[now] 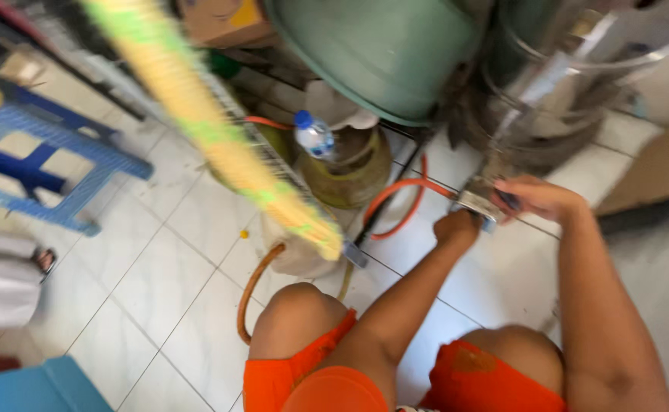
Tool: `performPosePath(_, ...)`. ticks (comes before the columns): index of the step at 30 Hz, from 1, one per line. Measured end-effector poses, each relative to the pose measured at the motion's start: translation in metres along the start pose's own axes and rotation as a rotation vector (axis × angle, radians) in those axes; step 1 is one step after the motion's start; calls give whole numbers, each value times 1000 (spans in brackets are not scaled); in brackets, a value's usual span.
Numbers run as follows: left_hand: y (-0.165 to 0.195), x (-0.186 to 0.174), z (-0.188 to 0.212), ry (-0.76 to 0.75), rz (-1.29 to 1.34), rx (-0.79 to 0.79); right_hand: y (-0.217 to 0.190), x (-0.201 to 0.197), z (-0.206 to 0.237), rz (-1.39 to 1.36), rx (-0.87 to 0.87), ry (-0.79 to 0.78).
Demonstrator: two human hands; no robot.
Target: The person works on several green gas cylinders, using a knife to scrape the valve area and then attaching a red regulator. Later, the person uses a screwdriver on a wall-mounted electrical box.
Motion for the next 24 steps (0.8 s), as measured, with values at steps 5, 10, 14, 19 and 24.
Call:
performPosePath(5, -5, 8, 10, -46, 77, -15, -2, 12, 3, 66, 47, 41)
performPosePath(10, -13, 12, 11, -79, 76, 24, -5, 17, 11, 61, 39, 59)
performPosePath(14, -11, 15, 9, -31, 125, 58, -1, 15, 15, 67, 77, 120)
performPosePath(19, -17, 25, 12, -47, 116, 71, 24, 14, 11, 54, 192, 123)
performPosePath(24, -25, 32, 14, -82, 86, 59, 85, 3, 25, -75, 382, 153)
Point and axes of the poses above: each hand's wrist, its own z-axis away from the middle knuckle, its own x-axis out of the palm, y = z × x, the point moved 7 cm from there along -z, towards the middle knuckle, and after that the axes turned 9 degrees about x, right-handed, at the moved point
